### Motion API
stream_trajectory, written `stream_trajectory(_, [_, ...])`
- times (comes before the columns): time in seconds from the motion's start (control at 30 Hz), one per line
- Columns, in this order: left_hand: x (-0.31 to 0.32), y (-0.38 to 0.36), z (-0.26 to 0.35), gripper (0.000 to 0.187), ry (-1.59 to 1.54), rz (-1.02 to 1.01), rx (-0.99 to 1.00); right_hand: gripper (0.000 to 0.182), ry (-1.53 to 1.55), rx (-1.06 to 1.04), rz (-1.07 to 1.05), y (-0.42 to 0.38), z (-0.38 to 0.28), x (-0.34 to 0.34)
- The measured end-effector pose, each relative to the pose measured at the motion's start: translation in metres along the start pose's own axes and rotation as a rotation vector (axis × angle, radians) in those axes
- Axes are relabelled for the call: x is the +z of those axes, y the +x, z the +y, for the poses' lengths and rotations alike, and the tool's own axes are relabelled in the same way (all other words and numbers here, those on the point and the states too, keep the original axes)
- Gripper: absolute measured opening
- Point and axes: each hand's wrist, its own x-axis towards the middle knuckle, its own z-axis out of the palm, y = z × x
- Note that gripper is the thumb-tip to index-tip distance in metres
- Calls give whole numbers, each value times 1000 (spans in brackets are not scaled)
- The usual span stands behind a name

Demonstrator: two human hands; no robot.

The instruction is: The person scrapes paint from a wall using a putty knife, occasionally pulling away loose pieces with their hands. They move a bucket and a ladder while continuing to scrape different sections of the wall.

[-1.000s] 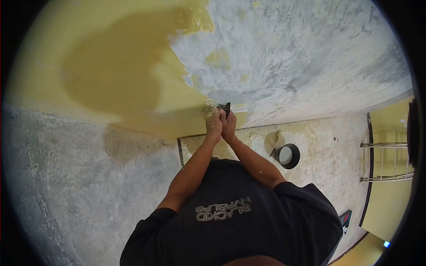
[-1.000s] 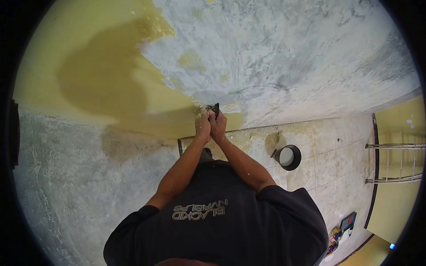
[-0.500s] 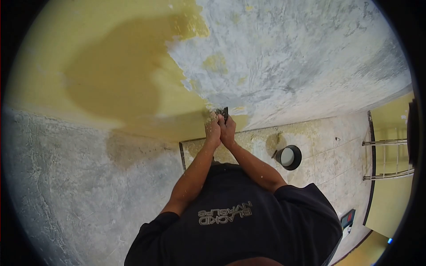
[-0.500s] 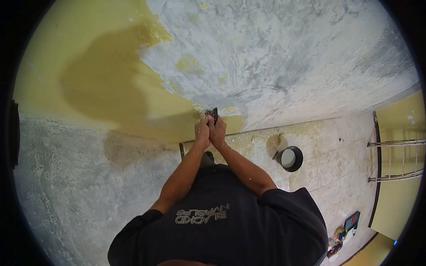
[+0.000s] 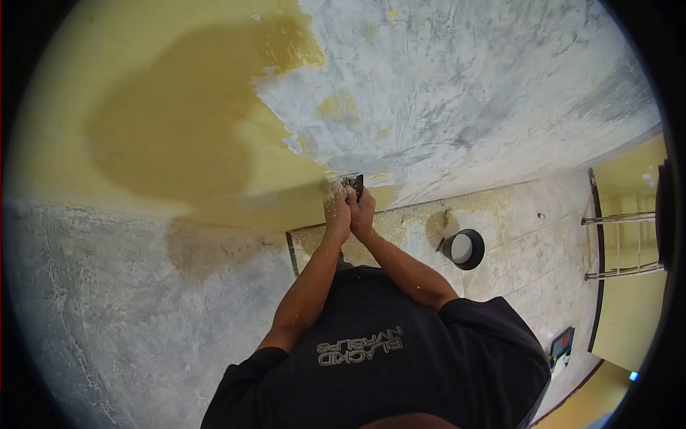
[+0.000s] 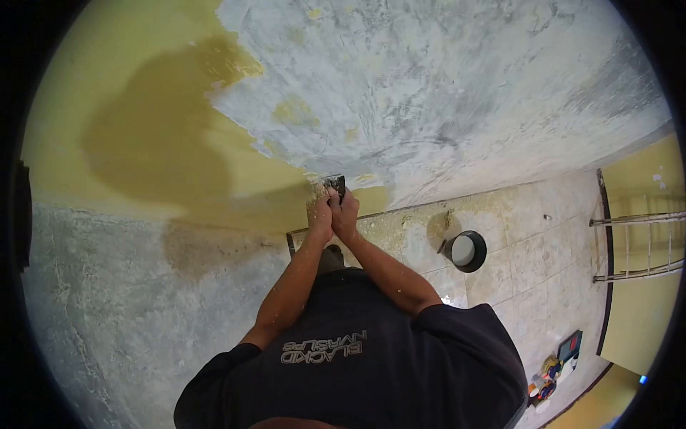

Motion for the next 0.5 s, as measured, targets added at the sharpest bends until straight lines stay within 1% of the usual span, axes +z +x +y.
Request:
stream_trajectory(0.03, [-1,5,-1,36,6,0,1,34,5,2,3,4,10,0])
stream_trajectory(0.1, [-6,7,-5,34,411,49,75,33,-49,1,-57,4,31,1])
stream_trajectory(0.13, [-4,21,-23,35,254,127,179,32,3,-54,4,3,27,4])
stream_trajectory(0.17, [2,24,-18,35,249,122,190,32,5,-67,7,10,16,5])
stream_trajectory(0.23, [3,14,-18,37,-114,124,136,31,-27,-28,-15,2,1,1])
stream_trajectory(0.27, [3,0,5,36,83,89,74,31,-45,-89,-36,6,-1,2])
stream_trajectory(0.3, [-5,1,-13,36,88,94,48,31,-54,-63,-37,-4,8,-3])
stream_trajectory(0.33, [-14,13,-32,35,157,54,35,30,-58,-41,-45,-6,19,-3])
stream_trajectory(0.37, [-8,24,-20,35,216,7,56,30,-54,-55,-51,8,21,0])
stream_trajectory(0.4, [1,18,-21,36,214,112,175,32,-29,-101,-22,7,24,-3])
stream_trajectory(0.43, [8,22,-20,36,210,110,187,32,-27,-113,-21,14,27,-7])
stream_trajectory(0.5, [12,17,-34,38,161,40,148,31,-26,-3,-59,7,40,-19])
